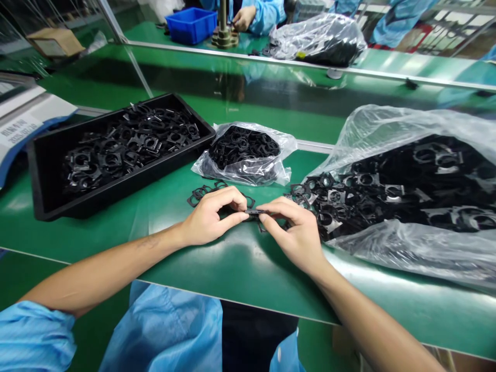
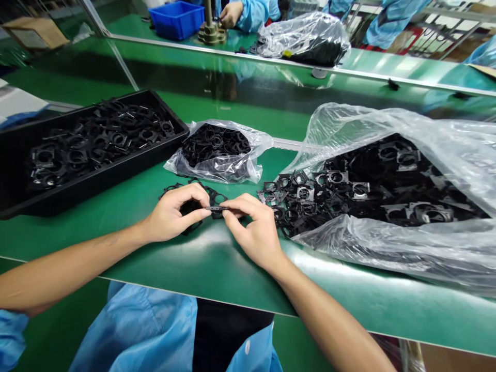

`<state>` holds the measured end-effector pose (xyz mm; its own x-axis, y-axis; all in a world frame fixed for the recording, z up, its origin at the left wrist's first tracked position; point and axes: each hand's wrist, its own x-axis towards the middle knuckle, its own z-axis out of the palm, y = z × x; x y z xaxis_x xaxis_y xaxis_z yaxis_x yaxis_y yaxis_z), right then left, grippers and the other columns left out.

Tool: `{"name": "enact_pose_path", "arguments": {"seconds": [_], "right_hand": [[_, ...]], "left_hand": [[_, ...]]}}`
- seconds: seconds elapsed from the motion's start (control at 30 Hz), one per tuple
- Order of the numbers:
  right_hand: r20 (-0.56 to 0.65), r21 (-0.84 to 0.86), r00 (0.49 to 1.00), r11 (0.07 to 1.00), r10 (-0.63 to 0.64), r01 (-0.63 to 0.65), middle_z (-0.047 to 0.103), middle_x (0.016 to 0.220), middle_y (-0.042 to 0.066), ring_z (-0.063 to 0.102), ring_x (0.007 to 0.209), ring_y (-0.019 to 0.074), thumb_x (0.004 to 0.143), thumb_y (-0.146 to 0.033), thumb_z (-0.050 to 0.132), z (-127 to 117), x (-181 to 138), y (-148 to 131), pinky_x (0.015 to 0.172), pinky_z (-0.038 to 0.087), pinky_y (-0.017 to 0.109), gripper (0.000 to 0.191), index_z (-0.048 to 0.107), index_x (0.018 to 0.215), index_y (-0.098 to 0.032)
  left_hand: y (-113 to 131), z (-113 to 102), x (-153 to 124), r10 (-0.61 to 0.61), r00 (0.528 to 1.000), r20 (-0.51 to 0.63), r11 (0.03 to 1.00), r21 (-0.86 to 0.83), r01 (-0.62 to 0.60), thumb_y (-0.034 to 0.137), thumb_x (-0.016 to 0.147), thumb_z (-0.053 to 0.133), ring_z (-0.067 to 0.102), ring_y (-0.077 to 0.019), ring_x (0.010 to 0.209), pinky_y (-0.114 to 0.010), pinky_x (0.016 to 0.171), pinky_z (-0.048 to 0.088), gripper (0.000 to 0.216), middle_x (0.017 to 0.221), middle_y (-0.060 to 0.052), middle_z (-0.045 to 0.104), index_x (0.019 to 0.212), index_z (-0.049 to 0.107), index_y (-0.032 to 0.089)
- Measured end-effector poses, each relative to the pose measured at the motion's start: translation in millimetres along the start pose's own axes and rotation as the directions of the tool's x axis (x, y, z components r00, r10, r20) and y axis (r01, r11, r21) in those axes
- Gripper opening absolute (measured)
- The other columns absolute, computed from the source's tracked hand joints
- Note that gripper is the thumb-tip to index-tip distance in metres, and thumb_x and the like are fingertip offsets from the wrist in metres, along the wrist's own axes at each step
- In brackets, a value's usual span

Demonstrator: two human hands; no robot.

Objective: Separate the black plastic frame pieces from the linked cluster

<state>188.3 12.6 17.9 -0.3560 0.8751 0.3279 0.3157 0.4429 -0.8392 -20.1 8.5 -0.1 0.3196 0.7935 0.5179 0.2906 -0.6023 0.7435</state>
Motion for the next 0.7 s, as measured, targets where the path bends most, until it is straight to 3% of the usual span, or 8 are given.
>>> {"name": "enact_pose_path", "arguments": {"seconds": [0.7], "right_hand": [[-0.021,-0.010,1.000,1.000,-0.007,0.007,0.074,0.084,0.003,0.068,0.075,0.0168,0.088,-0.013,0.064,0.6,0.0,-1.4,0.071,0.055,0.030,0.015,0.077,0.091,-0.021]], "left_hand": [[-0.3,1.9,-1.5,0.004,0.999,-0.045,1.000,-0.015,-0.004,0.029,0.093,0.066,0.063,-0.0146,0.077,-0.028,0.073,0.050,0.013,0.081,-0.003,0.068,0.085,0.066,0.018]]}}
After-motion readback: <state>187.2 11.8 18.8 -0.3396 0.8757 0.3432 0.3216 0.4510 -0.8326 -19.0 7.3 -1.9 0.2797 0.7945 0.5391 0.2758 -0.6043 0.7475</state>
